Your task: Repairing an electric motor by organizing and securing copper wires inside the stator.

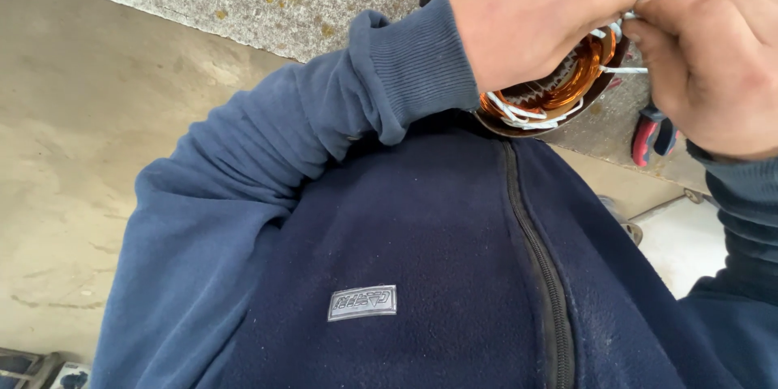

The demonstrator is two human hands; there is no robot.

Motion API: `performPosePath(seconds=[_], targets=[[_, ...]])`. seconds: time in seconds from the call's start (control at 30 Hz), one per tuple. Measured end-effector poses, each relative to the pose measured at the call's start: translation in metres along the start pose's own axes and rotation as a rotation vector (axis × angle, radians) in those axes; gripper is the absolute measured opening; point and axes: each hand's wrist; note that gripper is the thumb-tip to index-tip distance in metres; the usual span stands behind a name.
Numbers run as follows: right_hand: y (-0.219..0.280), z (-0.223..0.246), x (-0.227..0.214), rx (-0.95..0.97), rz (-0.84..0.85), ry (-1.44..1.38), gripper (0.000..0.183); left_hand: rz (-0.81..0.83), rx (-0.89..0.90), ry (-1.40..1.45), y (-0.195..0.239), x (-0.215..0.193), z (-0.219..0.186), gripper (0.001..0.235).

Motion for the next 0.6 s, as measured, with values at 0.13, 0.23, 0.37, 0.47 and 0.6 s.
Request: performPosePath(seconds=[0.13, 0.23, 0.37, 0.47, 0.6], targets=[[0.001, -0.003, -0.001, -0.037, 0.021, 0.023, 0.021, -0.022, -0.032, 0.024, -0.001, 0.002, -0.001, 0.01], [-0.001, -0.003, -0.004, -0.073, 0.044, 0.066, 0.022, -0.027, -0.051, 0.015, -0.001, 0.004, -0.002, 0.011], [-0.023, 0.005, -0.009, -0.127, 0.053, 0.109, 0.024, -0.029, -0.021, -0.002, -0.001, 0.006, -0.001, 0.012], [-0.03, 0.011, -0.009, -0.001, 0.08, 0.021, 0.022, -0.015, -0.021, -0.021, 0.002, 0.01, 0.002, 0.012], [-0.058, 0.013, -0.014, 0.205, 0.218, -0.219, 0.013, 0.019, 0.022, -0.092, 0.002, 0.007, 0.0, 0.01]])
Point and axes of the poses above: each hand's wrist, its own y-axis away from the middle knuckle, its own x-axis out of the palm, z = x × y, and after that the axes turned 12 degrees about -x, right-handed
